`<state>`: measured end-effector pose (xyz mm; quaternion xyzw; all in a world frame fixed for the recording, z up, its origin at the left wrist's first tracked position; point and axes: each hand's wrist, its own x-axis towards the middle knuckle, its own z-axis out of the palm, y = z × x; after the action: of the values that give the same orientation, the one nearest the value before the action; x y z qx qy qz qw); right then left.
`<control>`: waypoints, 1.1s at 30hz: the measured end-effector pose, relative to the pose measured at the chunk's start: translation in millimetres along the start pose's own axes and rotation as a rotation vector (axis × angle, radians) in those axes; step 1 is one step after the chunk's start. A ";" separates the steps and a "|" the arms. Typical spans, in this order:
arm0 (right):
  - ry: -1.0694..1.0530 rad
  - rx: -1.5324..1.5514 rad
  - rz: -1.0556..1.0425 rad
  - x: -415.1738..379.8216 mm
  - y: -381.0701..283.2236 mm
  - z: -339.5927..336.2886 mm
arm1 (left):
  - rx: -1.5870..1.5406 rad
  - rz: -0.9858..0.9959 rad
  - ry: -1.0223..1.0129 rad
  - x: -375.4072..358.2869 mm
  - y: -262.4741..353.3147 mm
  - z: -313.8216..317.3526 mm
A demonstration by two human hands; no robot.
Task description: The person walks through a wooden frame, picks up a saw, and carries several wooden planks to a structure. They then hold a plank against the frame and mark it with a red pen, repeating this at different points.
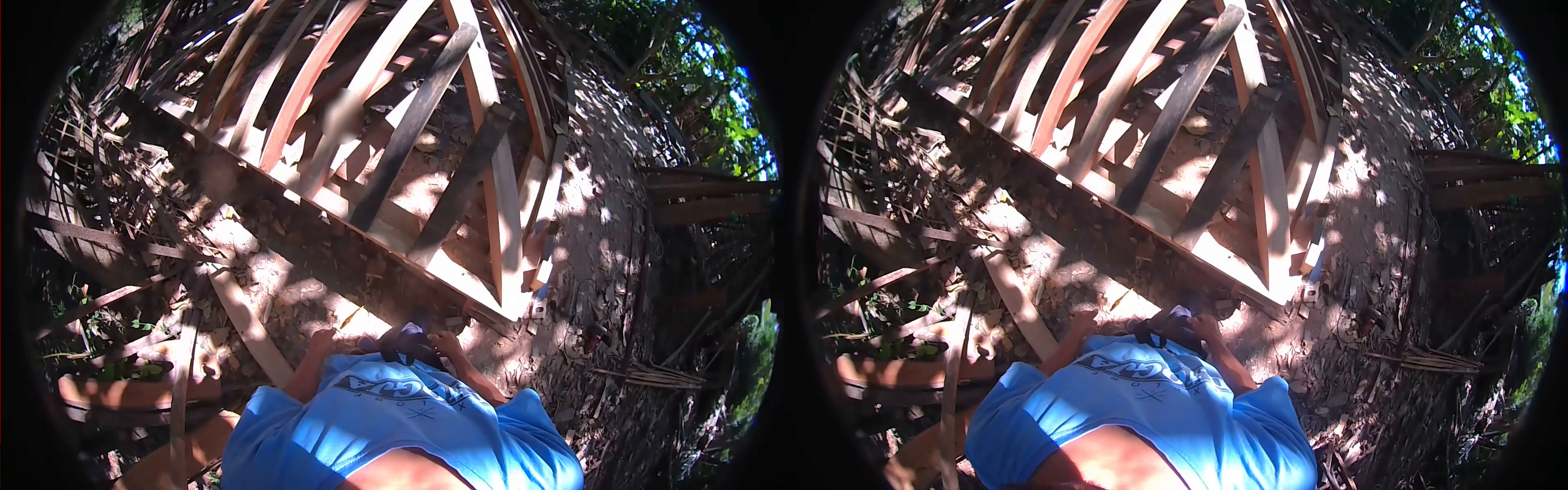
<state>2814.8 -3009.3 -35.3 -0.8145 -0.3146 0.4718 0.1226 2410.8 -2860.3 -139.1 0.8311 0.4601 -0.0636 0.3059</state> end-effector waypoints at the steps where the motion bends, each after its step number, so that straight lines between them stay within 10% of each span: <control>1: 0.023 -0.063 -0.039 2.8 0.1 2.2 | -0.046 -0.048 -0.038 -2.0 1.1 -6.3; 4: 0.142 -0.220 -0.127 -2.8 -17.5 -6.3 | 0.000 0.022 0.049 -3.1 -10.0 1.2; 7: 0.144 -0.262 -0.123 18.1 -31.6 -23.3 | -0.487 -0.364 -0.047 4.3 -15.0 13.1; 11: 0.234 -0.358 -0.159 56.9 -88.7 -73.4 | -0.037 -0.210 -0.103 -1.2 5.6 -12.9; 22: 0.393 -1.061 -0.726 315.0 -258.4 -198.1 | -0.102 -0.438 -0.020 56.3 -42.9 -28.9; 25: 0.370 -1.403 -0.697 385.9 -291.5 -221.3 | -0.241 -0.437 0.012 76.7 -49.7 -62.0; 28: 0.111 -1.626 -0.566 410.4 -342.8 -259.4 | -1.205 -1.022 0.190 121.4 -74.0 -93.9; 33: 0.108 -1.781 -0.538 464.7 -299.8 -297.1 | -1.311 -0.923 0.126 228.8 -51.3 -199.6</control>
<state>3112.9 -2457.2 -51.8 -0.5289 -0.7325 -0.0264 -0.4277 2464.5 -2561.1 -90.1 0.2102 0.7174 0.1467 0.6478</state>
